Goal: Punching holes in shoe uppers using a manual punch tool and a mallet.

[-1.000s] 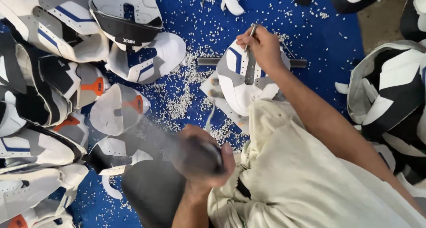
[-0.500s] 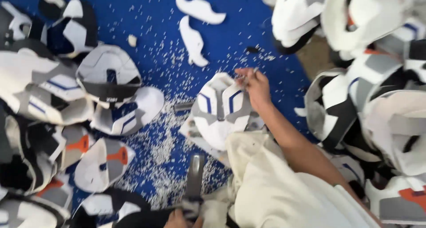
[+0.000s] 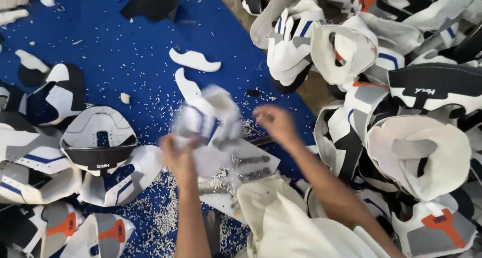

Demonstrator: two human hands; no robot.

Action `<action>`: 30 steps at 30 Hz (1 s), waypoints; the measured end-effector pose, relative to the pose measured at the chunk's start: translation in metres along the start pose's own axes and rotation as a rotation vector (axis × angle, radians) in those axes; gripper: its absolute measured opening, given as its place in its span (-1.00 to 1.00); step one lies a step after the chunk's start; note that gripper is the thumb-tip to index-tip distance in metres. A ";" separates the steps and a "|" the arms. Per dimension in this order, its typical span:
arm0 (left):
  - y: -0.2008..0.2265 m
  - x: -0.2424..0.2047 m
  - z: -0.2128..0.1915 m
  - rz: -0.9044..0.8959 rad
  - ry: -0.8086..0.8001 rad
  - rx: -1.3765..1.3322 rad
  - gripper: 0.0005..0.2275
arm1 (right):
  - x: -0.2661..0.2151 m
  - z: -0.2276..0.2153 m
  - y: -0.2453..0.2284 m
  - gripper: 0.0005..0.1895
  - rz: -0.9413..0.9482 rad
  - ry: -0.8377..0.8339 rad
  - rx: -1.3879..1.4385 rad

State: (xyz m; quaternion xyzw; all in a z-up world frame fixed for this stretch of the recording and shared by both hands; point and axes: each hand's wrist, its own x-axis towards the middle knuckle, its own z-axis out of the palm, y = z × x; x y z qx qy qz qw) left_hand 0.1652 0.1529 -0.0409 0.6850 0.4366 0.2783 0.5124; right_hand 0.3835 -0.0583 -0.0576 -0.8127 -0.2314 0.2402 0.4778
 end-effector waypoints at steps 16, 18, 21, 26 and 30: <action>0.053 -0.178 -0.115 -0.046 0.028 -0.069 -0.78 | -0.086 -0.125 -0.200 -0.60 -0.707 0.544 -0.692; 0.110 -0.162 -0.108 0.160 -0.108 0.066 -0.67 | -0.104 -0.092 -0.227 -0.58 -0.687 0.424 -0.664; 0.160 -0.130 -0.090 0.561 -0.079 0.272 -0.29 | -0.113 -0.032 -0.238 -0.56 -0.780 0.209 -0.631; 0.100 -0.099 -0.084 0.289 -0.325 0.464 -0.67 | -0.101 0.023 -0.166 -0.61 -0.484 -0.336 -0.014; 0.109 -0.070 -0.087 0.382 -0.301 0.333 -0.65 | -0.063 0.013 -0.134 -0.53 -0.027 -0.516 0.019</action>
